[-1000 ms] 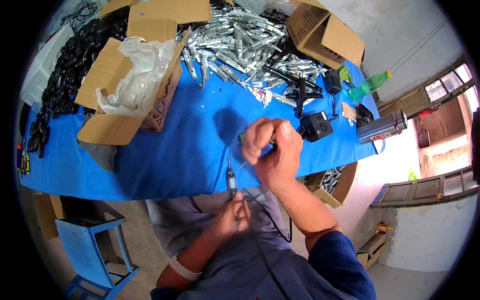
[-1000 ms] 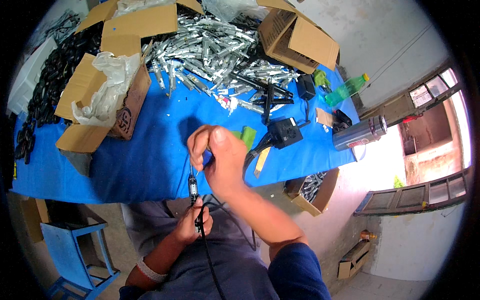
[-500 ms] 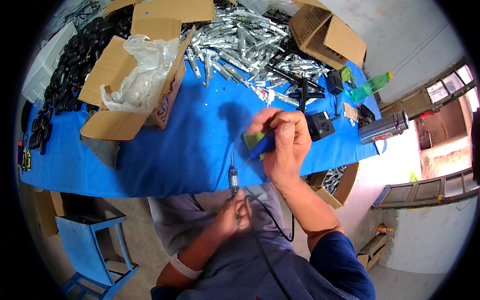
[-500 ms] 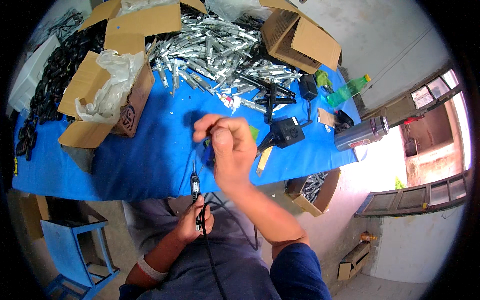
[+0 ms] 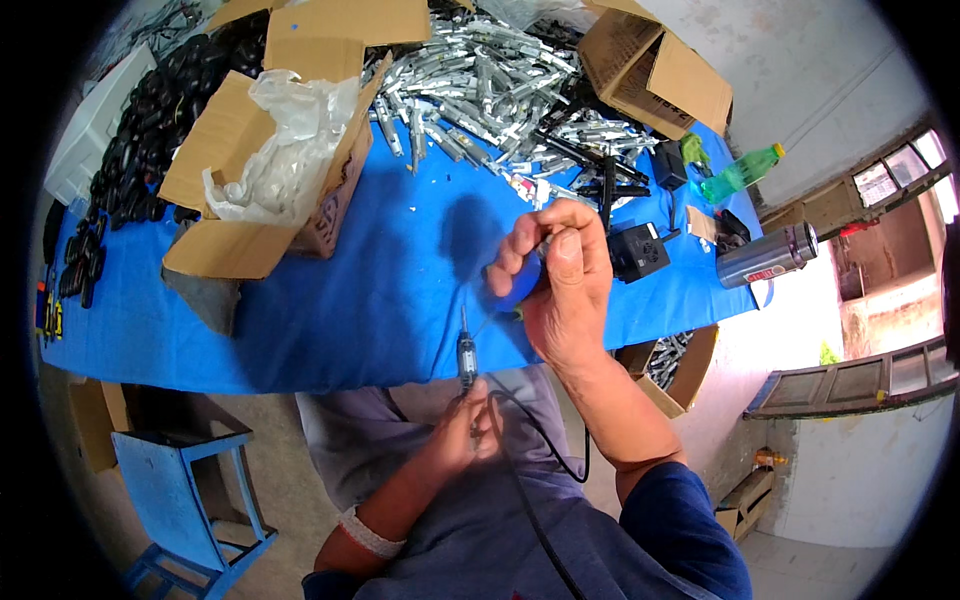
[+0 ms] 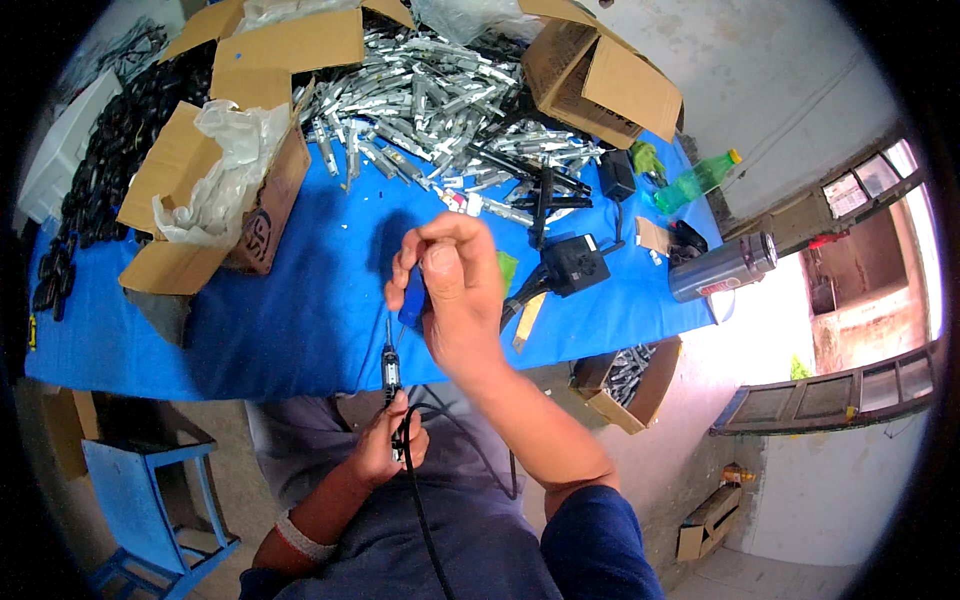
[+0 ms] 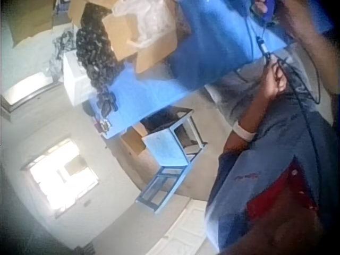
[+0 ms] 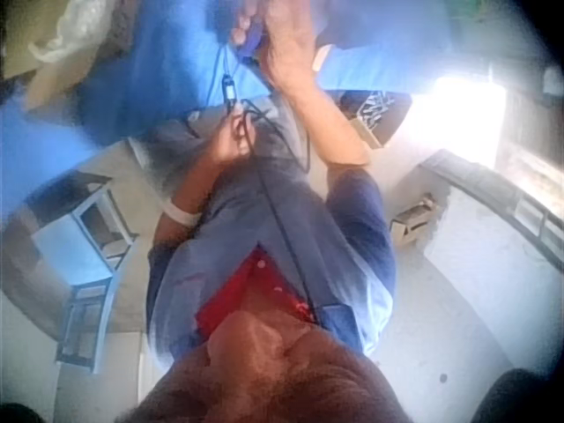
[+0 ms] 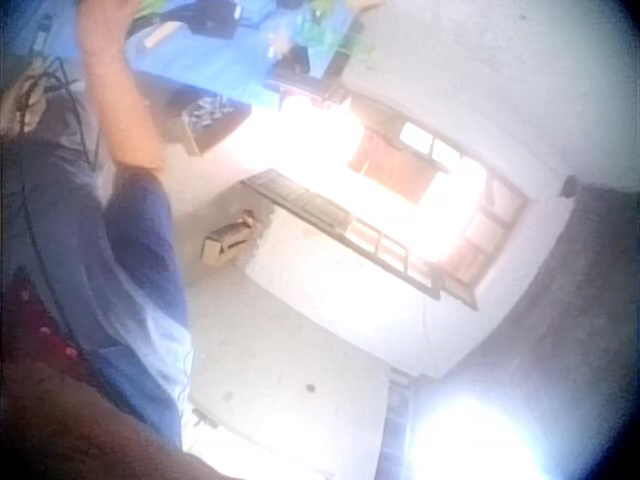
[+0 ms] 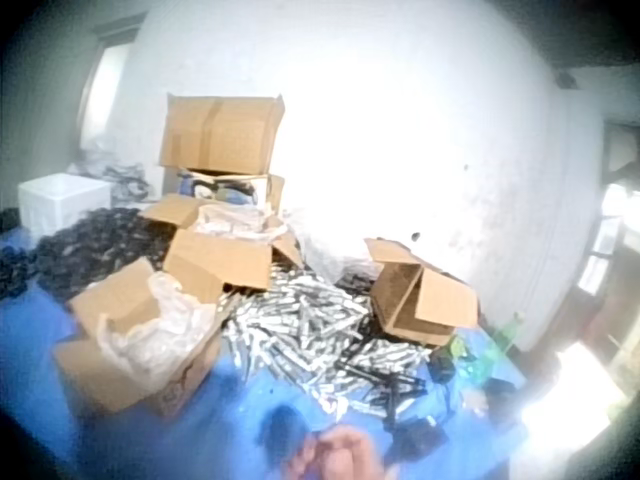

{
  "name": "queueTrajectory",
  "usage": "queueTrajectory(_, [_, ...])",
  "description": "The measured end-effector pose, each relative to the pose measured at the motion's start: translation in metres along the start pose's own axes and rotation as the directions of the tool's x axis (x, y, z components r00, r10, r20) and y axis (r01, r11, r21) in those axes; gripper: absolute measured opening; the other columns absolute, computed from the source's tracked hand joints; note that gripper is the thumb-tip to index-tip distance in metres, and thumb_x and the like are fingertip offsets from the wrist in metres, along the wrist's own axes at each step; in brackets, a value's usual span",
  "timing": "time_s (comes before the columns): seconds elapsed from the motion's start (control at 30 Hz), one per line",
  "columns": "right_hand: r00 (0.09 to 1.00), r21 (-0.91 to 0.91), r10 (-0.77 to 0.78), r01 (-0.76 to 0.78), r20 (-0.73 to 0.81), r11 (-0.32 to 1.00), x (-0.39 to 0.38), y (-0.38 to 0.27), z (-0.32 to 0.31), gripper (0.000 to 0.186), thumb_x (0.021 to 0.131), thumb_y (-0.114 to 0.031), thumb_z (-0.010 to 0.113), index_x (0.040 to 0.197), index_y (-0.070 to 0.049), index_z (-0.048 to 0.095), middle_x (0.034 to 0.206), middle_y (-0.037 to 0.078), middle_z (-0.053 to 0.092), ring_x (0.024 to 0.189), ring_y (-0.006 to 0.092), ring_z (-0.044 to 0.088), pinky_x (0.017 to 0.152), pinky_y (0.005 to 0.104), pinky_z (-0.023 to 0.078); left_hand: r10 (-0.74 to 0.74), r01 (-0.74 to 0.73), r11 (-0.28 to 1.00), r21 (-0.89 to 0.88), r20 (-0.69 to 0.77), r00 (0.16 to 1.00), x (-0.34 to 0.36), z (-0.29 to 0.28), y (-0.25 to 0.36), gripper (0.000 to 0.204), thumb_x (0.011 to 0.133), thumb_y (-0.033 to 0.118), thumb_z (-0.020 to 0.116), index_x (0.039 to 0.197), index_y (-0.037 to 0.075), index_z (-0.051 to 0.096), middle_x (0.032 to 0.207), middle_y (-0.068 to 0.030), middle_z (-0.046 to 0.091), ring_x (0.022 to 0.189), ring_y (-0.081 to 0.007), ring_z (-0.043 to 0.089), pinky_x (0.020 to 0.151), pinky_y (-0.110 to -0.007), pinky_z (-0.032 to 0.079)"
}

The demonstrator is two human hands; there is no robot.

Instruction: The person uses a soldering iron to apply heat to a small electronic component held in the left hand. The person repeatedly applies the soldering iron to the component's connection points while holding a solder wire in the right hand, occasionally feeding solder into the joint. The person works at a table covered with a blue cloth, surrounded by boxes of similar components.

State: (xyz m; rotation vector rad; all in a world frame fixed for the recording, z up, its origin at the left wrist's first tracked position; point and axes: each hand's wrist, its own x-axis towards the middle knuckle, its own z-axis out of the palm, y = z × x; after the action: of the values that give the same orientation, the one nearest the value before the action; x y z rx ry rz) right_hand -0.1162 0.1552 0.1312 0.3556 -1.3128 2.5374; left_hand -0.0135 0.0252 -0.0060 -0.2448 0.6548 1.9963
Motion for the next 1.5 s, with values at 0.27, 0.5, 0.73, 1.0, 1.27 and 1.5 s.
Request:
queueTrajectory(0.27, [0.928,-0.267,-0.359,0.373,0.101,0.889,-0.002,0.021,0.002,0.021,0.096,-0.015,0.052,0.108,-0.002,0.041,0.09,0.015,0.053,0.06,0.0155,0.054,0.052,0.0265,0.047,0.001,-0.001,1.0,0.006,0.025,1.0,0.002,-0.005,-0.003,0.054,0.095,0.057,0.035,0.067,0.013,0.046,0.053,-0.0038,0.042,0.048,-0.0176,0.042,0.046,-0.03,0.035])
queueTrajectory(0.5, [0.939,-0.498,-0.329,0.333,0.099,0.801,-0.003,0.005,-0.008,0.021,0.085,0.001,0.065,0.102,0.002,0.051,0.087,0.014,0.062,0.07,0.0132,0.059,0.062,0.0244,0.05,0.013,-0.012,1.0,-0.021,0.037,0.999,-0.001,-0.002,-0.002,0.054,0.096,0.057,0.035,0.067,0.013,0.046,0.051,-0.0032,0.041,0.045,-0.017,0.041,0.044,-0.03,0.034])
queueTrajectory(0.73, [0.982,-0.536,0.035,0.073,0.188,0.841,0.009,-0.033,-0.009,0.016,0.088,-0.01,0.063,0.096,0.004,0.065,0.093,0.011,0.067,0.084,0.014,0.06,0.074,0.0255,0.049,0.046,-0.045,0.998,0.037,-0.005,0.999,-0.002,0.005,0.0,0.053,0.096,0.056,0.034,0.068,0.013,0.045,0.05,-0.0025,0.04,0.043,-0.0159,0.04,0.042,-0.029,0.034])
queueTrajectory(1.0, [0.975,-0.758,-0.048,0.2,0.218,0.621,0.01,-0.043,-0.016,0.019,0.09,-0.016,0.06,0.097,0.0,0.067,0.097,0.008,0.06,0.085,0.0147,0.055,0.074,0.0281,0.045,-0.015,0.016,0.999,-0.049,0.019,1.0,-0.003,0.006,0.003,0.055,0.095,0.058,0.034,0.063,0.014,0.042,0.049,-0.0021,0.038,0.041,-0.0159,0.039,0.041,-0.028,0.034])
queueTrajectory(1.27, [0.964,-0.86,-0.065,0.261,0.259,0.439,-0.004,-0.049,-0.001,0.032,0.069,-0.014,0.082,0.094,0.0,0.068,0.085,0.007,0.062,0.071,0.0112,0.055,0.06,0.0225,0.044,-0.017,0.017,1.0,0.001,0.013,1.0,-0.003,0.005,0.005,0.056,0.095,0.058,0.035,0.063,0.013,0.043,0.048,-0.0027,0.038,0.04,-0.0163,0.039,0.04,-0.028,0.032])
queueTrajectory(1.5, [0.862,-0.709,0.142,0.296,0.487,0.64,0.022,-0.064,-0.028,0.022,0.081,-0.003,0.067,0.103,0.001,0.066,0.091,0.009,0.066,0.078,0.0141,0.06,0.068,0.0259,0.047,-0.022,0.022,1.0,-0.015,0.038,0.999,0.001,0.0,0.0,0.056,0.093,0.061,0.036,0.066,0.013,0.046,0.05,-0.0051,0.044,0.042,-0.0163,0.04,0.042,-0.029,0.033])
